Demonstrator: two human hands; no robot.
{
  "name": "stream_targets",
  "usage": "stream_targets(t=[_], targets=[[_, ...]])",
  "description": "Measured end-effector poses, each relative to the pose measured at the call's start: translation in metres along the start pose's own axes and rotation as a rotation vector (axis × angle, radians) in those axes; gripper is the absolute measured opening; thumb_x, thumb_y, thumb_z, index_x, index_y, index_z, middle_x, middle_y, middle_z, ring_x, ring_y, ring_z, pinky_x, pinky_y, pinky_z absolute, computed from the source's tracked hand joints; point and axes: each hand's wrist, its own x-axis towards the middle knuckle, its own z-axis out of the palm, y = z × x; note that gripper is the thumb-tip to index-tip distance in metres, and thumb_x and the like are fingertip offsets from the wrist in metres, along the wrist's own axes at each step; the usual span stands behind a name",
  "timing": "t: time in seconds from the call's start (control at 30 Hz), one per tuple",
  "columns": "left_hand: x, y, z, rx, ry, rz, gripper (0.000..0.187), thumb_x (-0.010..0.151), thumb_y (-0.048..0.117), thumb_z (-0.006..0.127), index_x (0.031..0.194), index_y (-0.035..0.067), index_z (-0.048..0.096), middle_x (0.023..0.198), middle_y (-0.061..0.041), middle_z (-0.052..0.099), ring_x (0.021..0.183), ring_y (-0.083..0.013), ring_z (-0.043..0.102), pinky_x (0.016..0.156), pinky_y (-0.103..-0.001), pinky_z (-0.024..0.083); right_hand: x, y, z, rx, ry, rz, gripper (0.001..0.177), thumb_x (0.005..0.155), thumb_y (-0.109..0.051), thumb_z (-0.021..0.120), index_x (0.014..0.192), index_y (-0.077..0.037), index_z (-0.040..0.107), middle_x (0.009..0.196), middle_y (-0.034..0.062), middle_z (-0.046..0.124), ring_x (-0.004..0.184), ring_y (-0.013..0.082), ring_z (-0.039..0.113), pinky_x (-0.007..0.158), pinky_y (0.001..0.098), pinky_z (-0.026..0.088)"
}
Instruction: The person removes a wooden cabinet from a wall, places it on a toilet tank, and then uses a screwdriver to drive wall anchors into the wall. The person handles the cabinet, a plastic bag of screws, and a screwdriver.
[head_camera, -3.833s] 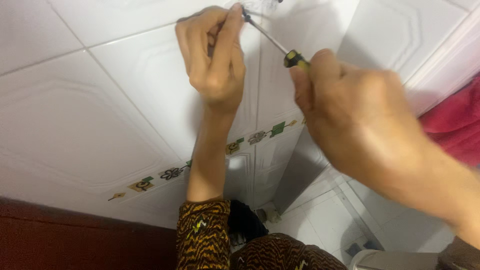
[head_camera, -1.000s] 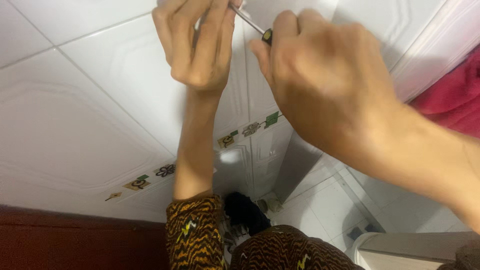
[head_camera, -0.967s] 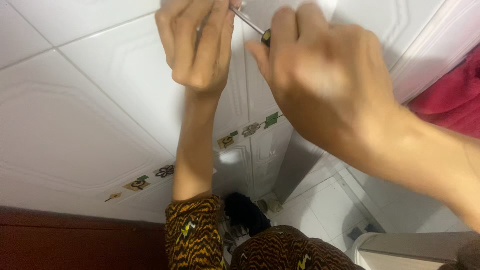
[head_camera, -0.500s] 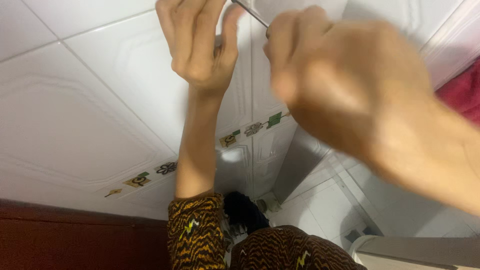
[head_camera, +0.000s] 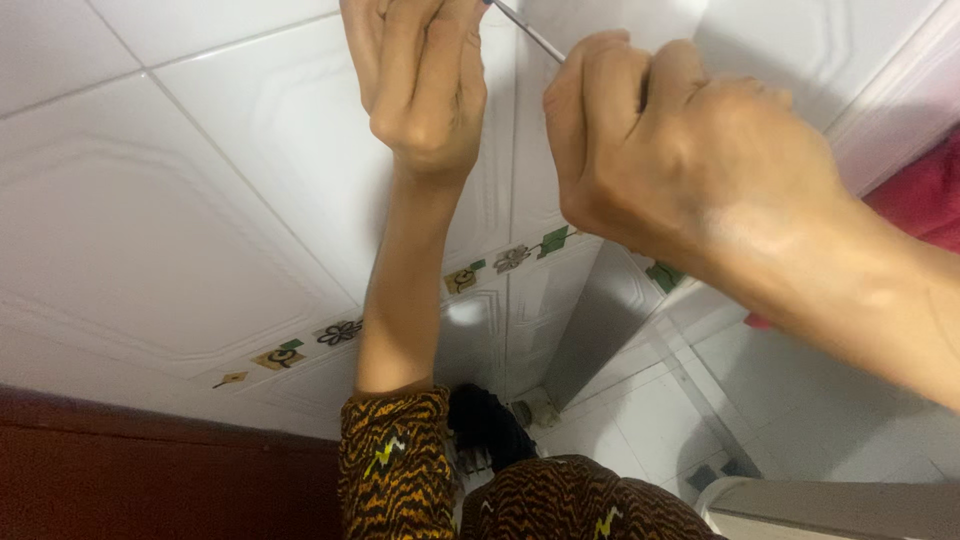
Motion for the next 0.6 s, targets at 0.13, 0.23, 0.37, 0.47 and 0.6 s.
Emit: stream_targets(t=[0.13, 0.23, 0.37, 0.47, 0.6], targets=[[0.009, 0.007, 0.0, 0.025, 0.01, -0.005, 0.022, 0.08, -0.01, 0.086, 0.097, -0.004, 0.074, 0.1, -0.008, 0.066, 0.099, -0.0271, 0.059, 0.079, -0.039, 0.052, 0.004, 0.006, -0.005, 0.123, -0.154, -0.027, 0.024, 0.088, -0.02, 0.056, 0.101, -0.004, 0.067, 0.078, 0.0022, 0.049, 0.068, 0.0105, 0.05, 0.046, 0.0202, 0.041], [0.012, 0.016, -0.004, 0.063, -0.008, -0.001, 0.026, 0.079, -0.004, 0.089, 0.1, -0.003, 0.074, 0.102, -0.009, 0.066, 0.1, -0.0269, 0.059, 0.081, -0.041, 0.052, 0.006, 0.009, -0.01, 0.335, -0.211, -0.008, 0.028, 0.105, -0.021, 0.051, 0.091, -0.004, 0.069, 0.079, 0.0027, 0.052, 0.071, 0.0123, 0.053, 0.052, 0.0243, 0.046], [0.017, 0.029, -0.004, 0.085, -0.017, 0.191, 0.03, 0.076, -0.005, 0.093, 0.1, -0.005, 0.075, 0.098, -0.01, 0.07, 0.091, -0.0244, 0.061, 0.073, -0.035, 0.055, 0.01, -0.001, -0.011, 0.372, -0.137, 0.151, 0.021, 0.1, -0.022, 0.058, 0.089, -0.007, 0.068, 0.082, 0.003, 0.055, 0.073, 0.0114, 0.056, 0.051, 0.0217, 0.046], [0.018, 0.029, -0.001, 0.084, 0.012, 0.166, 0.033, 0.075, -0.009, 0.093, 0.103, -0.005, 0.075, 0.097, -0.009, 0.072, 0.089, -0.0231, 0.062, 0.072, -0.035, 0.056, 0.006, -0.008, -0.009, 0.31, -0.094, 0.204, 0.017, 0.1, -0.017, 0.06, 0.092, -0.005, 0.068, 0.083, 0.0021, 0.055, 0.074, 0.0092, 0.054, 0.05, 0.02, 0.043], [0.018, 0.025, 0.002, 0.069, 0.027, 0.195, 0.034, 0.072, -0.01, 0.093, 0.1, -0.006, 0.073, 0.093, -0.011, 0.071, 0.087, -0.0233, 0.062, 0.069, -0.035, 0.055, 0.002, -0.006, -0.021, 0.008, 0.039, 0.195, 0.005, 0.09, -0.007, 0.066, 0.09, -0.006, 0.061, 0.082, 0.0, 0.053, 0.07, 0.0068, 0.048, 0.052, 0.017, 0.037]])
